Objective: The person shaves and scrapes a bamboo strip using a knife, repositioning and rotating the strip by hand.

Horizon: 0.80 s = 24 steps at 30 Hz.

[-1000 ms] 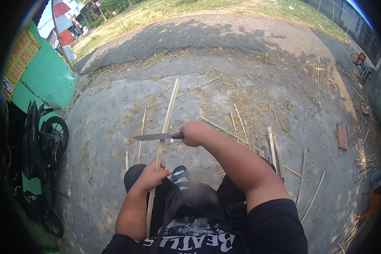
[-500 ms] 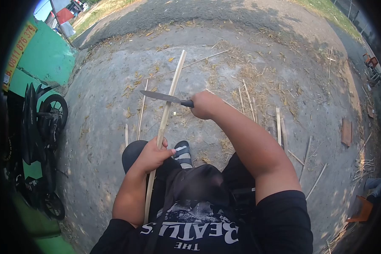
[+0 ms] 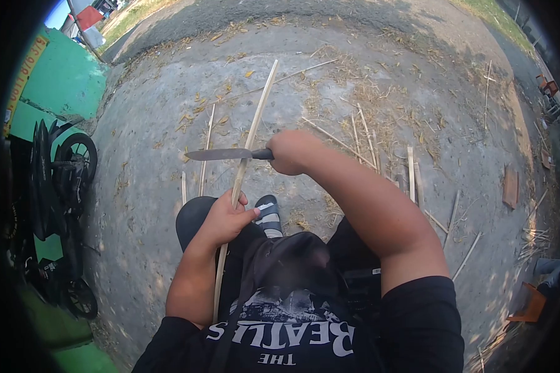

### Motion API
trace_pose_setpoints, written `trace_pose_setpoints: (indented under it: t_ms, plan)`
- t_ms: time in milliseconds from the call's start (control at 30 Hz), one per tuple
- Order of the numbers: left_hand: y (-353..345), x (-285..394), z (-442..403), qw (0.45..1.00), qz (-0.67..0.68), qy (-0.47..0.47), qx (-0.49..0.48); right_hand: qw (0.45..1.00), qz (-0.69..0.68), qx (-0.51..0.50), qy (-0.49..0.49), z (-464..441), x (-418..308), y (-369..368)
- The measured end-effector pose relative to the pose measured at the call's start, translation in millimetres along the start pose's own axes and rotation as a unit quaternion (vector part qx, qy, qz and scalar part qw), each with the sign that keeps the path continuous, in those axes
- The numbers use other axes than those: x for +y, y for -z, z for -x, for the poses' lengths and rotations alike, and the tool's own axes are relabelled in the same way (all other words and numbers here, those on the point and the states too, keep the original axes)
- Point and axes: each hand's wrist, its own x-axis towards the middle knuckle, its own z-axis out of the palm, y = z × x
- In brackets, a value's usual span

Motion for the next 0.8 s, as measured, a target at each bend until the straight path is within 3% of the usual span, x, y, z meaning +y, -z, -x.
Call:
trace_pose_setpoints:
  t_ms: [133, 233, 367, 800]
  plan:
    - [3, -3, -4, 0.997, 0.078, -0.003, -0.016, 0.988, -0.058, 0.057, 0.132, 3, 6, -10]
    - [11, 4, -2, 0.988, 0.152, 0.027, -0.027, 0.97, -0.157, 0.069, 0.172, 9, 10, -8]
    - [18, 6, -3, 0.98, 0.186, 0.047, -0.048, 0.982, -0.121, 0.082, 0.117, 14, 2, 8]
    - [21, 5, -6, 0.968, 0.24, 0.056, -0.053, 0.978, -0.088, 0.075, 0.174, 20, 8, 13]
